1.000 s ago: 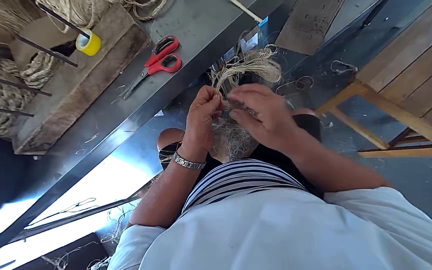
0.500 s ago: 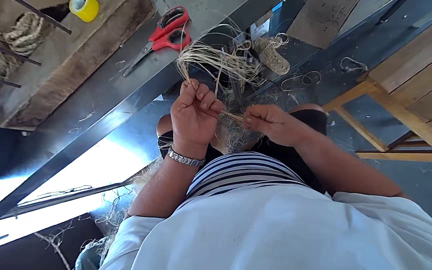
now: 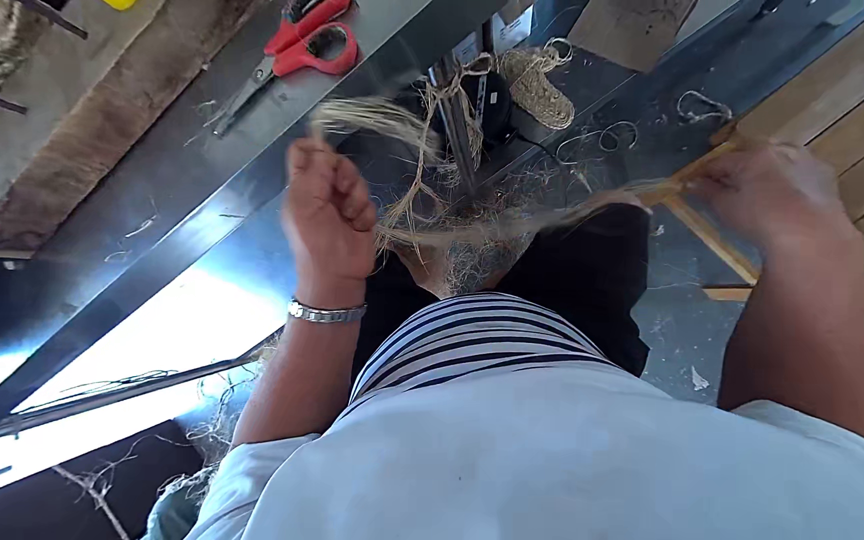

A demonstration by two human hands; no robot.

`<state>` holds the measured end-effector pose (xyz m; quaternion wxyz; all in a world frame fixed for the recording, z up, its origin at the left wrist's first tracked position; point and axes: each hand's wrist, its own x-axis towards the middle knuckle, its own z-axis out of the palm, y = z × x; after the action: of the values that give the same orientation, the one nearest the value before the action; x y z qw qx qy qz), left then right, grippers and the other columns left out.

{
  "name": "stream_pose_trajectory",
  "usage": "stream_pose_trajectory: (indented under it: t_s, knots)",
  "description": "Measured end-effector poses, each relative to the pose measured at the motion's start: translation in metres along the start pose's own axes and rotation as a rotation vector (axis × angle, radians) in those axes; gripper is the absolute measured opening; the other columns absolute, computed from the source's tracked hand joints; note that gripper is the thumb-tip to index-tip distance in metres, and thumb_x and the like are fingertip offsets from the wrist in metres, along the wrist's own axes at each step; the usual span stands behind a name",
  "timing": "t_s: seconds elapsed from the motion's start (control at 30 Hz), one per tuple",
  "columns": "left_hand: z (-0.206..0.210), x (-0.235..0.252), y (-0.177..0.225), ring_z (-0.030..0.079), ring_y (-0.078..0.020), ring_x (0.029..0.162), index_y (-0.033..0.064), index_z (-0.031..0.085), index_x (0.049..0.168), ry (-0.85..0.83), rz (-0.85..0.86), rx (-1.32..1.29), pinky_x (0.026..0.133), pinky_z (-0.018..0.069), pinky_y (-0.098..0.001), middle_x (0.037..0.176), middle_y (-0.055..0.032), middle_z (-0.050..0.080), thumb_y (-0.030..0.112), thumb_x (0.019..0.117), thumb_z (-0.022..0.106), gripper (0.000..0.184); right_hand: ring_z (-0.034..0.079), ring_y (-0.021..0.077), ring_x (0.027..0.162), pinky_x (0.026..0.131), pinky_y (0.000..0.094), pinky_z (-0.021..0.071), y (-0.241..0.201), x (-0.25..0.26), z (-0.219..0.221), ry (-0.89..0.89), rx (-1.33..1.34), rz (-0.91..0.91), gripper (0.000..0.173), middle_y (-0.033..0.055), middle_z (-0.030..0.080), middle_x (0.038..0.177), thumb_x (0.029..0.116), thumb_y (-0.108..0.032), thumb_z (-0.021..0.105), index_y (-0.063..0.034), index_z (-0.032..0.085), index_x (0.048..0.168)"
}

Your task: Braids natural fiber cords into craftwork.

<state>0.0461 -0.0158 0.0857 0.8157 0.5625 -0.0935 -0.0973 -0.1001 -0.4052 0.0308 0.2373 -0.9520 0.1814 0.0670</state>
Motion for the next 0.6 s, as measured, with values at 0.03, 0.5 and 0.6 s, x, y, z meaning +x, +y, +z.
stream_pose_trajectory:
  t_s: [0.03, 0.5, 0.6]
  knots:
    - [0.01, -0.002, -0.009, 0.04, 0.0011, 0.049, 0.0223, 0.047, 0.096, -0.031, -0.025, 0.054, 0.045, 0.0351, -0.0134, 0.065, 0.0117, 0.049, 0.014, 0.1087, 0.024, 0.027, 0.058, 0.0525, 0.118, 0.097, 0.0743, 0.0415, -0.006, -0.008, 0.0, 0.038, 0.048, -0.129, 0.028, 0.031, 0.065, 0.119, 0.1043, -0.022, 0.058, -0.0013, 0.075, 0.113]
    - [0.053, -0.016, -0.066, 0.061, -0.0021, 0.085, -0.0051, 0.059, 0.112, -0.381, 0.257, 0.647, 0.079, 0.052, -0.0202, 0.093, -0.0041, 0.063, 0.006, 0.1065, 0.044, 0.02, 0.064, -0.0019, 0.082, 0.073, 0.0178, 0.0537, -0.182, -0.001, 0.083, 0.232, 1.345, -0.56, 0.016, 0.0002, 0.074, 0.101, 0.101, -0.004, 0.057, 0.0012, 0.072, 0.105]
    - [0.047, -0.017, -0.062, 0.044, -0.0014, 0.063, 0.0014, 0.053, 0.108, -0.545, 0.095, 0.58, 0.059, 0.0383, -0.0179, 0.076, 0.0043, 0.046, 0.012, 0.1068, 0.037, 0.02, 0.061, -0.0011, 0.072, 0.066, 0.0198, 0.0536, -0.169, 0.009, 0.065, 0.313, 1.373, -0.515, 0.017, -0.0091, 0.068, 0.086, 0.1023, -0.005, 0.053, -0.0083, 0.07, 0.098]
